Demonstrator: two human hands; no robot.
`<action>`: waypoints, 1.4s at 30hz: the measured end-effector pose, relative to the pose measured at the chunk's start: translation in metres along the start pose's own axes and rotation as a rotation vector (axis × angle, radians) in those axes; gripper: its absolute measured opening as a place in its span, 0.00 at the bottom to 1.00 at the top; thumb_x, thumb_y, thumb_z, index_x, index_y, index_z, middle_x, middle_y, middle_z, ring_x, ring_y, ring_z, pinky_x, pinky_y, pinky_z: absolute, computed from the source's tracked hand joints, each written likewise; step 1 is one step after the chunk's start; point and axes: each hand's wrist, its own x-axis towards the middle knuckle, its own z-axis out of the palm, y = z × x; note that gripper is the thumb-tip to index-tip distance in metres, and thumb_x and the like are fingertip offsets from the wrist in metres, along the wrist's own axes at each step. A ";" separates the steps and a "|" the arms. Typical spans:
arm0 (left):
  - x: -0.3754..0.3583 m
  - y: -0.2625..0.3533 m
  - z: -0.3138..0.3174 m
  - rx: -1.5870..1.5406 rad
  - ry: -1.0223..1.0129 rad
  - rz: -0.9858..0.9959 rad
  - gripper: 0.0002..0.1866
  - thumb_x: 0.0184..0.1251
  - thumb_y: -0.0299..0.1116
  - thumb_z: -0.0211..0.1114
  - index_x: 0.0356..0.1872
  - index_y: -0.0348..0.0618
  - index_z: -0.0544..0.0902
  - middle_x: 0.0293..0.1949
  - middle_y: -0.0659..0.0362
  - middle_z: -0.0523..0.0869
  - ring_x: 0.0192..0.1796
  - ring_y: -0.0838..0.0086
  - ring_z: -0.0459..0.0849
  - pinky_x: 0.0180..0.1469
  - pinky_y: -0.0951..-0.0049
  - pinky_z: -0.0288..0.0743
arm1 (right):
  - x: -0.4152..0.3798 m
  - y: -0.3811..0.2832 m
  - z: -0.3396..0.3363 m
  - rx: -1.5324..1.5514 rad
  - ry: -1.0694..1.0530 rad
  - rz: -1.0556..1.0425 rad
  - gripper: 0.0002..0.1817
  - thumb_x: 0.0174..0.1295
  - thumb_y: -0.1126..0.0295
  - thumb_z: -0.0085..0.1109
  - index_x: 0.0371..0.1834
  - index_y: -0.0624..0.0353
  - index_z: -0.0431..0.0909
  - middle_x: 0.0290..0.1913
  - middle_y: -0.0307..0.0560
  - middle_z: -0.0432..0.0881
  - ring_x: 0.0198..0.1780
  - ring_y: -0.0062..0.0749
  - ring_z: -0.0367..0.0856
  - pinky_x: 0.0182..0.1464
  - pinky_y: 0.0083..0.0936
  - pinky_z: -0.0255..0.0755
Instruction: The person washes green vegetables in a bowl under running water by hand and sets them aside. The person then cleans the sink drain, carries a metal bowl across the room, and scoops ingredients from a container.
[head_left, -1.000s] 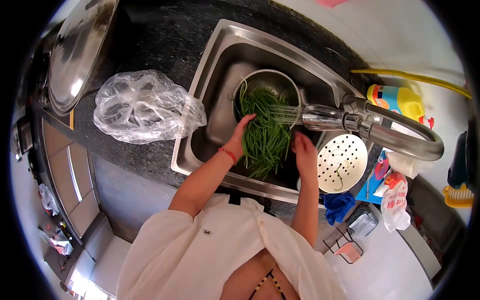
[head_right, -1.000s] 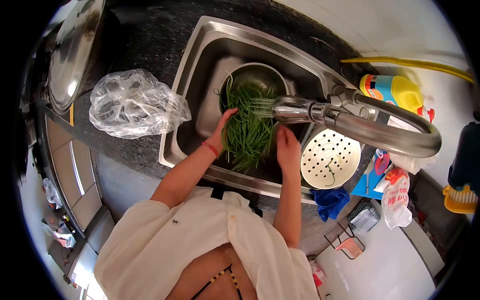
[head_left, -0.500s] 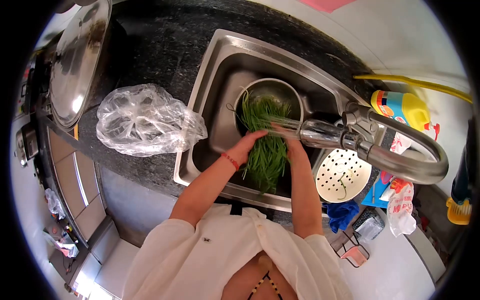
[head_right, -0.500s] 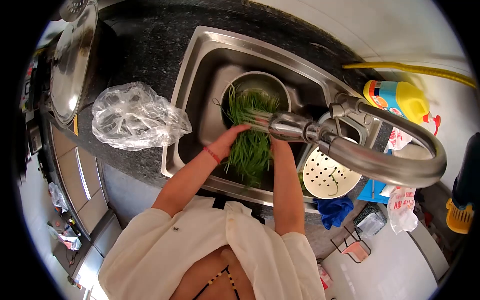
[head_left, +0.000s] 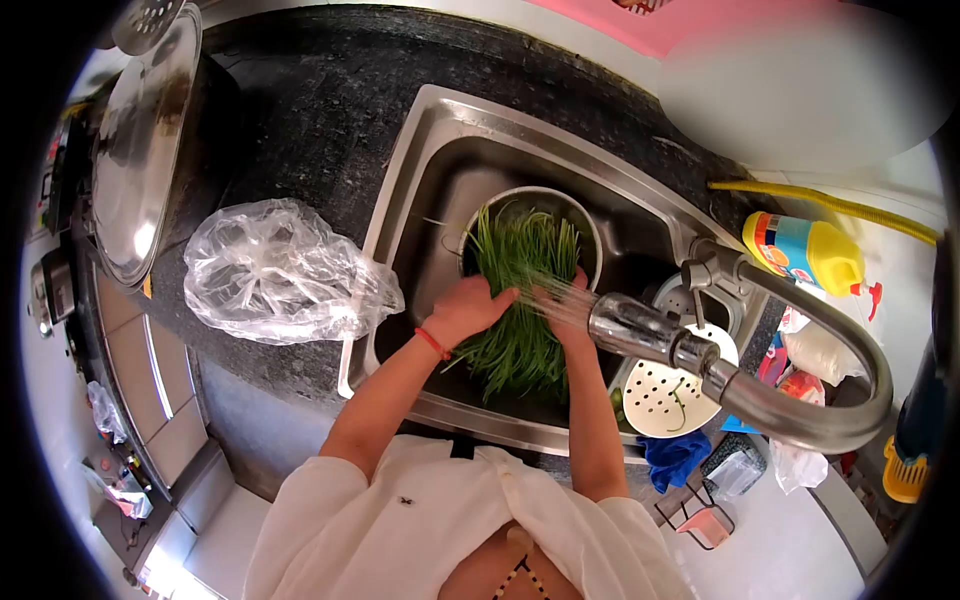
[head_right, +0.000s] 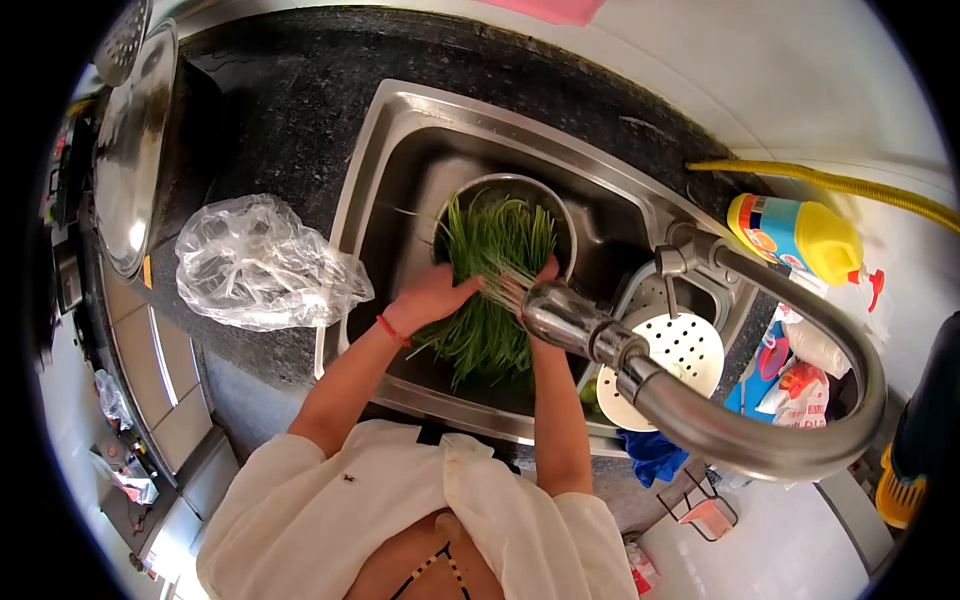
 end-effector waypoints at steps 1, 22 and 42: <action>-0.006 0.011 -0.006 0.060 0.128 0.027 0.33 0.59 0.45 0.61 0.59 0.31 0.66 0.55 0.43 0.73 0.57 0.52 0.71 0.60 0.63 0.65 | 0.000 -0.012 -0.006 -0.130 0.041 -0.026 0.37 0.54 0.56 0.62 0.62 0.63 0.59 0.53 0.61 0.72 0.52 0.53 0.74 0.52 0.37 0.70; 0.085 -0.005 0.040 0.122 0.531 0.365 0.29 0.71 0.44 0.37 0.68 0.39 0.55 0.71 0.49 0.50 0.73 0.57 0.44 0.71 0.56 0.40 | 0.058 -0.032 0.029 -0.597 -0.098 -0.182 0.33 0.65 0.50 0.38 0.71 0.52 0.51 0.73 0.48 0.46 0.73 0.50 0.41 0.70 0.48 0.36; 0.067 -0.006 0.042 -0.189 0.742 0.157 0.28 0.60 0.34 0.57 0.56 0.22 0.64 0.55 0.38 0.69 0.56 0.50 0.71 0.56 0.59 0.67 | 0.050 -0.026 0.004 0.060 -0.021 0.188 0.41 0.51 0.53 0.65 0.59 0.72 0.61 0.60 0.66 0.64 0.61 0.52 0.65 0.60 0.38 0.61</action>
